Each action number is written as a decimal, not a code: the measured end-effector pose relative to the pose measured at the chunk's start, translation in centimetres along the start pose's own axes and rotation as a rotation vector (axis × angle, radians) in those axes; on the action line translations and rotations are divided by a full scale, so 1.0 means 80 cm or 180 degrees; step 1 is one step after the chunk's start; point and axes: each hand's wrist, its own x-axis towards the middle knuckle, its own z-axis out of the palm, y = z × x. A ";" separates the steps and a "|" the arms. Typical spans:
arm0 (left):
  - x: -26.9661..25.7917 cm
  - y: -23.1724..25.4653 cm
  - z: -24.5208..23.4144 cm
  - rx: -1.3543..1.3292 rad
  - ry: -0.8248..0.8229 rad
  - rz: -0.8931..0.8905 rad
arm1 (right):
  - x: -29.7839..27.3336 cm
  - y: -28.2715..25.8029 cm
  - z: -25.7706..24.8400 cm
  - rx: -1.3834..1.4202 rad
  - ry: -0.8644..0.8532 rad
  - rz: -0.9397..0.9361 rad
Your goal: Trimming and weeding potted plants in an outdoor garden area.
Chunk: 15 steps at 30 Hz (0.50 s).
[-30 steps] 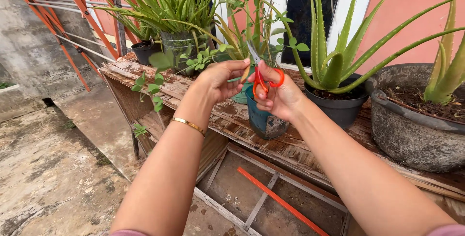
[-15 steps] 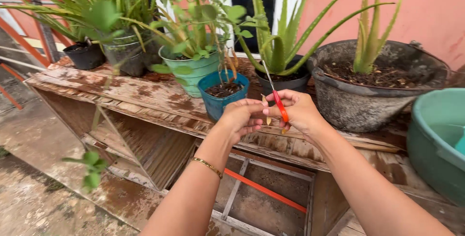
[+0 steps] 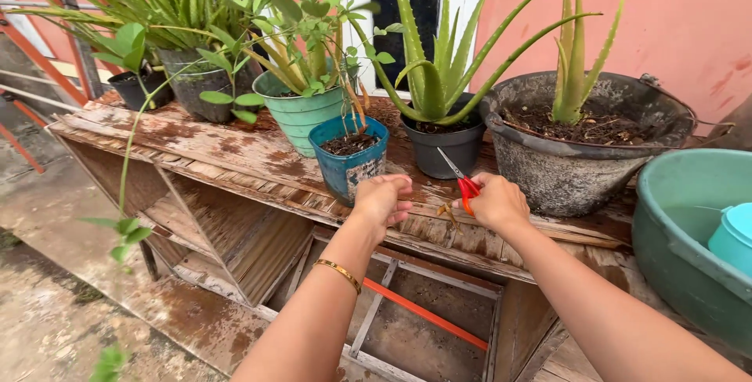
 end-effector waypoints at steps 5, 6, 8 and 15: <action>-0.014 0.067 -0.017 -0.0110 0.1239 0.1125 | 0.012 -0.007 0.018 0.0886 -0.0271 -0.0425; -0.020 0.086 -0.020 0.0034 0.1736 0.1435 | 0.017 -0.009 0.023 0.1339 -0.0526 -0.0592; -0.024 0.121 -0.022 0.0254 0.1940 0.1464 | -0.001 -0.038 0.004 0.1457 -0.0732 -0.0518; 0.101 0.151 -0.061 0.0154 0.0938 0.1635 | 0.000 -0.111 -0.039 0.1873 -0.1371 -0.0550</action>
